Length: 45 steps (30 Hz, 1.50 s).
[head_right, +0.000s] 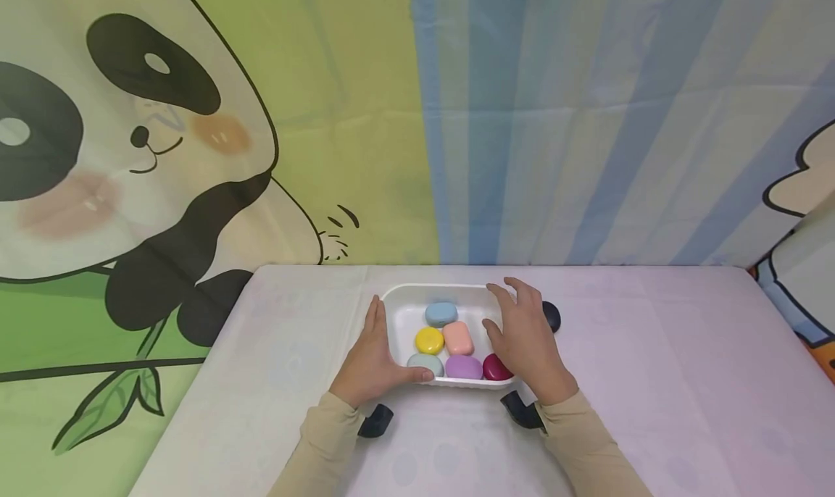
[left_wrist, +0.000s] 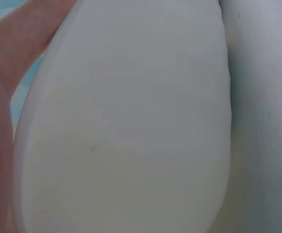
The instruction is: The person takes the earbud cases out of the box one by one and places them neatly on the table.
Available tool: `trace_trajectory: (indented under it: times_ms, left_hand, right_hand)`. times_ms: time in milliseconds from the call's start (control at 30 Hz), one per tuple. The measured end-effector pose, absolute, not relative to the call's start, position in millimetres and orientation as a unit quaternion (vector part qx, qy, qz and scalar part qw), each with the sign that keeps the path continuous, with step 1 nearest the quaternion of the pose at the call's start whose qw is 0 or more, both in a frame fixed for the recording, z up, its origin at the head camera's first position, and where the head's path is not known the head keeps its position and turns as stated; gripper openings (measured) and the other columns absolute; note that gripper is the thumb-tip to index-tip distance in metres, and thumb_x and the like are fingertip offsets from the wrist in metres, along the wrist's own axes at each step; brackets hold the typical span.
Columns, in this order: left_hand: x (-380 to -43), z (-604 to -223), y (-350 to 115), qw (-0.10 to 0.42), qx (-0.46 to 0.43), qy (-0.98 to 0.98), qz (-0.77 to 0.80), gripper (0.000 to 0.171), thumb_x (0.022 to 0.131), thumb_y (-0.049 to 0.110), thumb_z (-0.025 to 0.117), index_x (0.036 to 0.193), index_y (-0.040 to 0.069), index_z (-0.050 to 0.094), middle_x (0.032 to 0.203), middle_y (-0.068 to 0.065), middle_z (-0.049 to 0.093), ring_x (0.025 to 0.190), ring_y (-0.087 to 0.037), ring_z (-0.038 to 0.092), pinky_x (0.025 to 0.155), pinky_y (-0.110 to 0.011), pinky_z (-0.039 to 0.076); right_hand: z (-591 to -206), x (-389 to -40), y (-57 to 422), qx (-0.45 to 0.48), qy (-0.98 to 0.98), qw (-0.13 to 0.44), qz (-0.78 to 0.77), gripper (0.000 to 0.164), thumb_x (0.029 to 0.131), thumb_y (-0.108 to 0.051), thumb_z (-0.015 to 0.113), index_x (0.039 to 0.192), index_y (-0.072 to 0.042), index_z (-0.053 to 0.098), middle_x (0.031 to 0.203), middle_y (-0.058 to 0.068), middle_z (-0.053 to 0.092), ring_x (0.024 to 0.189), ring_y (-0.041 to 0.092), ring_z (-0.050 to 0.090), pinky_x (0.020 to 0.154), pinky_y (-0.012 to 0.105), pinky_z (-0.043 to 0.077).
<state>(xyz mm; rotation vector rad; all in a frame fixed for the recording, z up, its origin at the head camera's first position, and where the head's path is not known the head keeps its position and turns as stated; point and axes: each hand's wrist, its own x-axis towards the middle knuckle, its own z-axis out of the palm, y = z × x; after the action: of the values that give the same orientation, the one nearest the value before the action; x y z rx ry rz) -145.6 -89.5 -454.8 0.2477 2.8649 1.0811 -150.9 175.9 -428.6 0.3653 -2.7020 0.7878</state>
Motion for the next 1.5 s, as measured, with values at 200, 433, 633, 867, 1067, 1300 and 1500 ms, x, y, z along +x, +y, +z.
trace_trajectory:
  times_ms: [200,433,633,867,1067,1300,1500]
  left_hand:
    - [-144,-457,-88,0.034,0.083,0.931,0.355,0.15,0.057,0.067,0.089,0.16,-0.001,0.004,0.168,-0.013,-0.005,0.141,-0.041,0.038,0.106,-0.049,0.044]
    - [-145,-459,-88,0.036,0.084,0.933,0.348,0.151,0.057,0.07,0.087,0.16,-0.001,0.002,0.168,-0.013,-0.005,0.141,-0.04,0.039,0.106,-0.049,0.045]
    - [-146,-460,-92,0.033,0.087,0.934,0.345,0.152,0.057,0.072,0.086,0.16,0.0,0.002,0.169,-0.013,-0.005,0.143,-0.039,0.036,0.107,-0.047,0.044]
    - [-146,-457,-92,0.033,0.087,0.934,0.346,0.151,0.057,0.071,0.087,0.16,0.0,0.002,0.168,-0.014,-0.005,0.145,-0.038,0.032,0.11,-0.047,0.041]
    - [-146,-458,-92,0.026,0.092,0.933,0.347,0.15,0.058,0.068,0.088,0.159,-0.003,0.002,0.168,-0.016,-0.003,0.144,-0.038,0.034,0.109,-0.046,0.042]
    - [-147,-459,-93,0.022,0.094,0.932,0.349,0.15,0.058,0.068,0.088,0.159,-0.002,0.002,0.168,-0.015,-0.003,0.144,-0.038,0.034,0.109,-0.047,0.042]
    - [-147,-460,-92,0.024,0.095,0.932,0.35,0.15,0.058,0.068,0.088,0.159,-0.002,0.002,0.168,-0.016,-0.003,0.145,-0.038,0.033,0.109,-0.046,0.041]
  right_hand:
    - [-433,-149,164,0.136,-0.941,0.135,0.277,0.054,0.087,-0.01,0.078,0.135,0.002,0.057,0.143,0.03,0.043,0.13,0.049,0.038,0.096,0.063,0.046]
    - [-437,-150,149,0.147,-0.945,0.116,0.267,0.059,0.081,-0.012,0.084,0.133,0.002,0.059,0.136,0.029,0.051,0.128,0.049,0.043,0.103,0.061,0.041]
    - [-437,-152,137,0.134,-0.955,0.076,0.255,0.062,0.077,-0.016,0.087,0.131,0.0,0.062,0.131,0.025,0.056,0.122,0.046,0.049,0.094,0.056,0.05]
    - [-440,-152,128,0.133,-0.962,0.033,0.236,0.055,0.083,-0.019,0.079,0.132,-0.002,0.062,0.132,0.025,0.055,0.118,0.045,0.052,0.086,0.057,0.054]
    - [-444,-153,123,0.144,-0.962,0.027,0.232,0.05,0.085,-0.016,0.074,0.13,0.0,0.062,0.13,0.026,0.056,0.117,0.047,0.052,0.089,0.057,0.053]
    - [-443,-155,117,0.135,-0.965,0.004,0.225,0.051,0.086,-0.015,0.073,0.133,0.002,0.06,0.13,0.027,0.055,0.117,0.046,0.052,0.089,0.057,0.052]
    - [-444,-159,110,0.109,-0.969,-0.006,0.221,0.062,0.084,-0.019,0.078,0.135,0.007,0.055,0.125,0.027,0.057,0.111,0.043,0.056,0.09,0.055,0.052]
